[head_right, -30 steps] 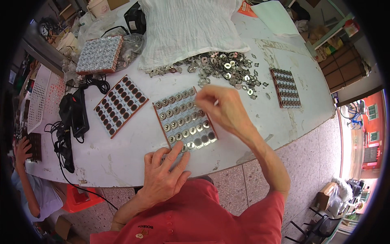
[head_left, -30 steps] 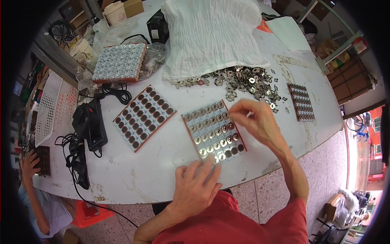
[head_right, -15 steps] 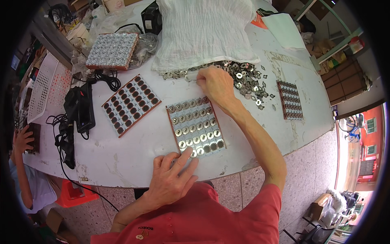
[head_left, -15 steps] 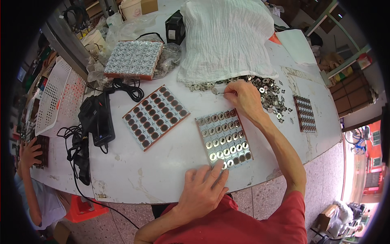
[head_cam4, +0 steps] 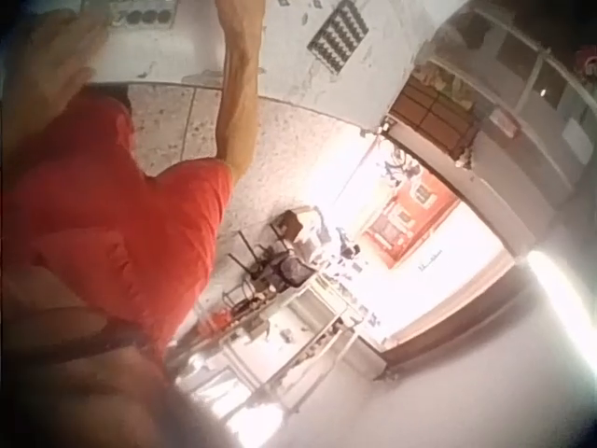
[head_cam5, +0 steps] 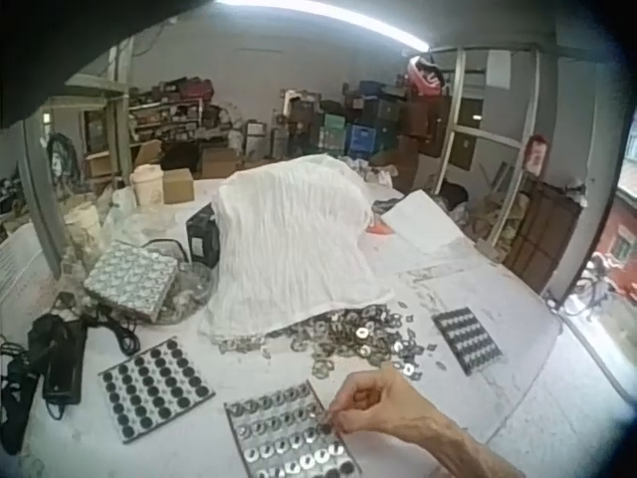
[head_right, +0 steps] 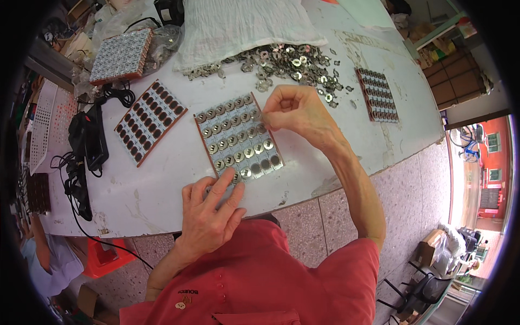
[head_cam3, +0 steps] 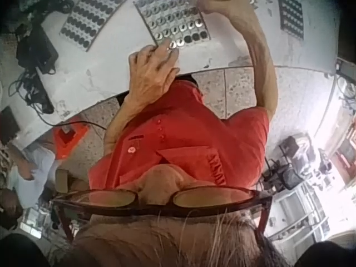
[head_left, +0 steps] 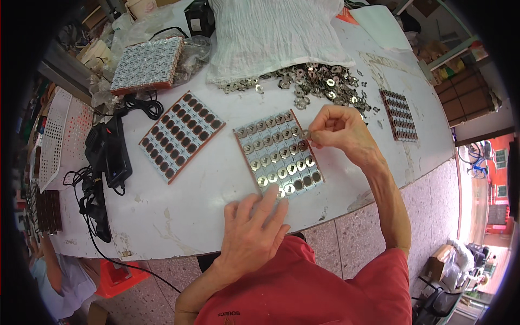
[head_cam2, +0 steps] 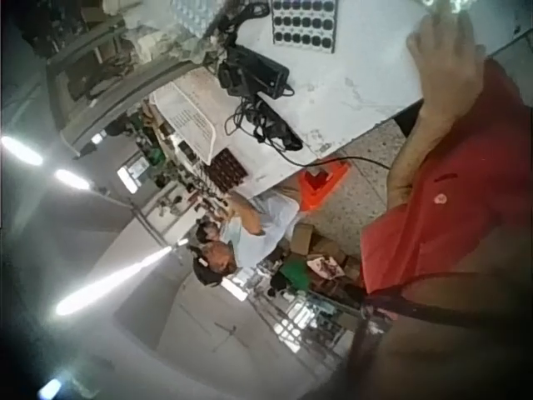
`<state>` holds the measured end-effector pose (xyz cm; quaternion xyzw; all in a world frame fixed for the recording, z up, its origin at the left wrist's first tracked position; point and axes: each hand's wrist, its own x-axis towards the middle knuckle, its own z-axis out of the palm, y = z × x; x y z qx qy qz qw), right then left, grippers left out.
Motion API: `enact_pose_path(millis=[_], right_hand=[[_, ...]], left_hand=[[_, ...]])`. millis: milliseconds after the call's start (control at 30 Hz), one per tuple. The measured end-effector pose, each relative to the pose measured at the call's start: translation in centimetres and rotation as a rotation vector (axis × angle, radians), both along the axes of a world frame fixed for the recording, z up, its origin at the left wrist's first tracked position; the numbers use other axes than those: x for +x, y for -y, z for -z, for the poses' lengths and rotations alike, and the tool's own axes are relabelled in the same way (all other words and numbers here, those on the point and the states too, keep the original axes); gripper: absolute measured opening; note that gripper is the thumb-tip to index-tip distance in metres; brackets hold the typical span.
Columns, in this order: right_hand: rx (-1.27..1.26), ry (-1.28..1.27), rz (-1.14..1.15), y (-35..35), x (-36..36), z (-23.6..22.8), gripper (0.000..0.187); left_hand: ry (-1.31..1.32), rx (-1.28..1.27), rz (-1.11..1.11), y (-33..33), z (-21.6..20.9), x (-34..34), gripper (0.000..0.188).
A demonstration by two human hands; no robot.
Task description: The person places small metal circular components into a plastic sorting tray by hand.
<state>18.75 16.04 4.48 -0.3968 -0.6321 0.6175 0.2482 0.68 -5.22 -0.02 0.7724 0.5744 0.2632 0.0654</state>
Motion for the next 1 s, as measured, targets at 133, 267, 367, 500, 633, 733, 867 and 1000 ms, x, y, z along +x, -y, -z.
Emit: enact_pose_path(millis=[133,267,367,500,633,733,867,1000], right_hand=[[-0.047,0.073,-0.108,2.6,3.1,0.4,0.003],[0.073,0.259,-0.141,4.4,4.5,0.3,0.006],[0.135,0.383,-0.118,5.1,4.9,-0.4,0.009],[0.371,0.470,-0.046,5.4,4.8,-0.3,0.015],[0.557,0.446,-0.062,5.2,3.9,1.2,0.016],[0.538,0.379,-0.048,5.4,3.6,2.0,0.016],[0.504,0.391,-0.052,5.4,3.9,1.7,0.016],[0.221,0.310,0.033,6.2,3.1,0.4,0.013]], left_hand=[[-0.015,0.007,0.006,-0.2,-0.1,0.0,0.044],[-0.032,0.015,0.009,-0.1,0.2,-0.1,0.044],[-0.037,0.026,0.016,0.0,0.3,-0.2,0.043],[-0.040,0.017,0.016,-0.1,0.2,-0.1,0.043],[-0.048,0.019,0.009,0.0,0.1,-0.1,0.044],[-0.044,0.002,-0.005,-0.1,-0.2,0.0,0.044],[-0.037,0.011,-0.005,0.0,-0.1,0.0,0.043],[-0.044,0.019,-0.005,0.0,-0.1,0.0,0.044]])
